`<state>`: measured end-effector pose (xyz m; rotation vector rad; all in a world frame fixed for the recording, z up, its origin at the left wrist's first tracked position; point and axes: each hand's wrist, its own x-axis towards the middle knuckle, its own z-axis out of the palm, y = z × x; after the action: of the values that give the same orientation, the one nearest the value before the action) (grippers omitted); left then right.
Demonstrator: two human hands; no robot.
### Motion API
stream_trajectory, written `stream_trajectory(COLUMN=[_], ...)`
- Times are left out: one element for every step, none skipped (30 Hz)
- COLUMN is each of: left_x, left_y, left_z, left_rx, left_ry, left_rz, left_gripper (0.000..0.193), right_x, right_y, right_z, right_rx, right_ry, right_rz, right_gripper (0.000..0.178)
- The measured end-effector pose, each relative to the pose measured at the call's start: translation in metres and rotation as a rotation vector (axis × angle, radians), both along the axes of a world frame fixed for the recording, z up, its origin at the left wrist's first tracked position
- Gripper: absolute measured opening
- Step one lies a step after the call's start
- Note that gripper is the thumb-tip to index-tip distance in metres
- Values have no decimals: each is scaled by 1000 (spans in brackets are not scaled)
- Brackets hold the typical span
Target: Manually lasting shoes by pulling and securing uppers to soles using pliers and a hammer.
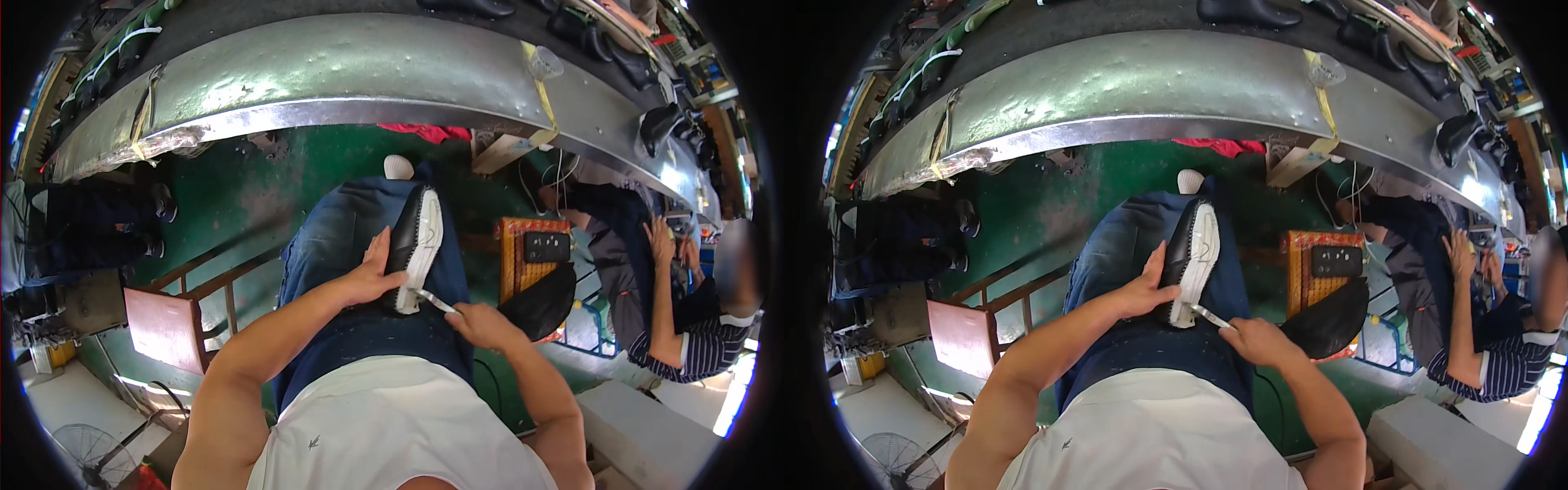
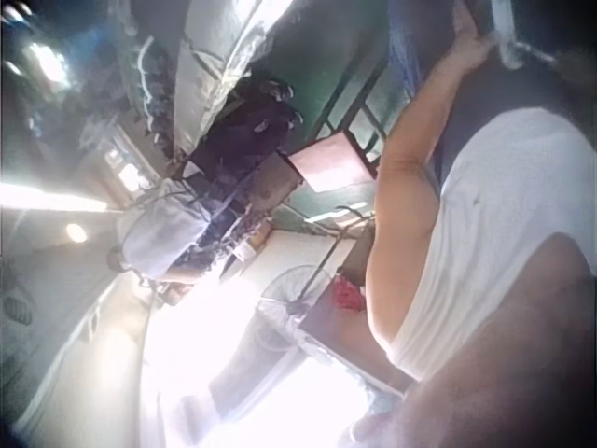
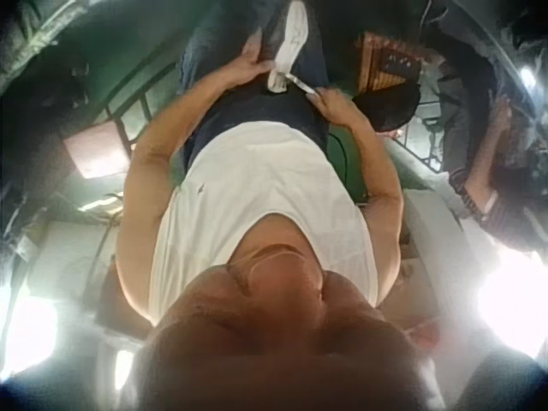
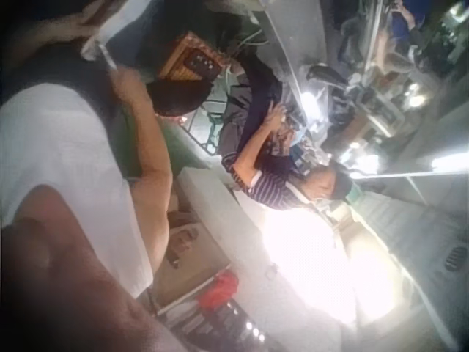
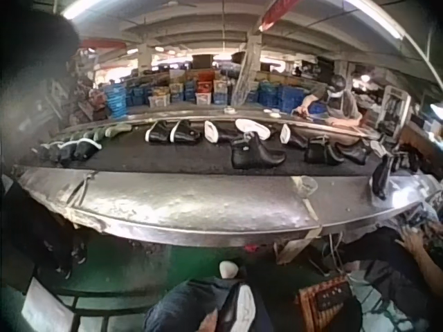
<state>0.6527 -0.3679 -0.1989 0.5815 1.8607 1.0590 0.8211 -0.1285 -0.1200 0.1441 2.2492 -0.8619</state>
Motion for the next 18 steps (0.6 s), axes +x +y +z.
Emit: stream_trajectory(left_x=[4,6,7,7,6,6,6,7,7,6,5,2,-2,-9,-17,-25,-33,-41], left_y=[-6,-10,-11,-11,-9,-5,-1,3,7,10,13,15,17,18,19,20,18,17], left_z=[-4,-7,-10,-11,-12,-11,-10,-7,-4,-2,0,2,2,2,2,3,4,6], left_rx=[74,86,89,107,117,140,67,-6,-57,-108,-102,-90,-61,-46,12,48,101,133], left_ry=[9,-9,-29,-57,-84,-124,-94,-75,-37,5,59,48,48,50,-8,-79,-166,-225], left_rz=[4,7,4,36,67,115,113,91,80,68,47,54,59,80,120,160,175,273], left_gripper=[115,116,117,118,118,119,123,123,124,124,125,122,119,117,108,101,93,85], right_x=[-2,-5,-8,-10,-10,-11,-12,-13,-15,-19,-26,-31,-29,-26,-23,-15,-12,-6], right_y=[5,11,19,24,26,24,19,16,3,-6,-13,-19,-19,-17,-16,-10,-12,-11], right_z=[4,9,16,24,32,36,38,38,30,20,7,-6,-15,-24,-31,-34,-41,-44], right_rx=[-38,-119,-168,-241,-194,-203,-232,-233,-282,-168,-64,67,-17,-88,-163,-256,-280,-370], right_ry=[-87,-146,-240,-299,-309,-220,-102,-7,120,221,269,251,254,253,215,196,162,174], right_rz=[-32,-73,-109,-136,-205,-256,-316,-389,-469,-327,-207,-88,-165,-261,-352,-470,-577,-626], right_gripper=[44,44,45,45,46,44,43,42,39,39,39,38,40,41,41,42,46,47])
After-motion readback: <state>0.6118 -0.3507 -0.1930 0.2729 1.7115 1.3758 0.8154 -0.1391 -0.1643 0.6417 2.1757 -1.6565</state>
